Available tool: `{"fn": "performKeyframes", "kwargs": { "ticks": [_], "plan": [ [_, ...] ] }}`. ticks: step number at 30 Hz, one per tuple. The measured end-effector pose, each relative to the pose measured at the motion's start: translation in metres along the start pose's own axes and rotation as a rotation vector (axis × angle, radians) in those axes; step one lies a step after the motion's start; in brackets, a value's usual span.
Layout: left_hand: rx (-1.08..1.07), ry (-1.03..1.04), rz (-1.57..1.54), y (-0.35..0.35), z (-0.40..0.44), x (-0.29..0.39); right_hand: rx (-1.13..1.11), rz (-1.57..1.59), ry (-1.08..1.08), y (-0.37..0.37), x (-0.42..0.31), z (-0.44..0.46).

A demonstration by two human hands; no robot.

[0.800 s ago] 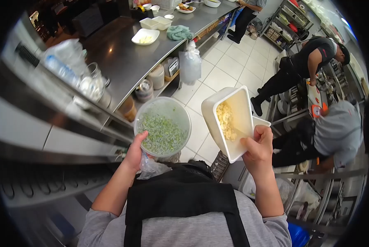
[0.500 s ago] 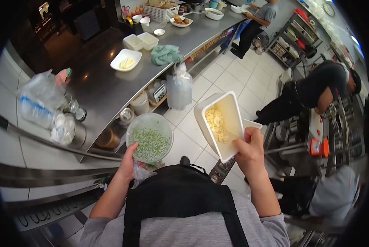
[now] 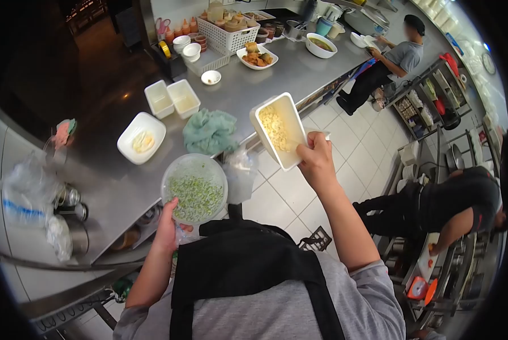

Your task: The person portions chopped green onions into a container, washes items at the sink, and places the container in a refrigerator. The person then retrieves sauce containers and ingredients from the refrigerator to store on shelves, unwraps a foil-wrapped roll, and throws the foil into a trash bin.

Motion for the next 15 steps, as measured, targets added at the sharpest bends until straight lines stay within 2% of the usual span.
{"fn": "performKeyframes", "kwargs": {
  "ticks": [3,4,7,15],
  "plan": [
    [-0.017,-0.062,-0.008,0.038,0.084,0.025,0.031,0.055,0.004,0.049,0.068,0.049],
    [-0.014,-0.037,0.078,0.056,0.107,0.035,-0.009,0.078,-0.01,0.062,0.087,0.065],
    [0.075,-0.051,0.112,0.09,0.168,0.057,-0.007,0.117,-0.029,0.112,0.147,0.096],
    [0.343,-0.042,0.018,0.122,0.251,0.054,-0.113,0.252,-0.105,0.174,0.239,0.146]
  ]
}}
Point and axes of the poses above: each hand's wrist, its own z-axis towards the middle knuckle, its own y-axis out of the palm, x = y × z, the point moved 2 cm from there along z, towards the middle knuckle, and after that the axes turned 7 degrees about z, right-handed, at the moved point
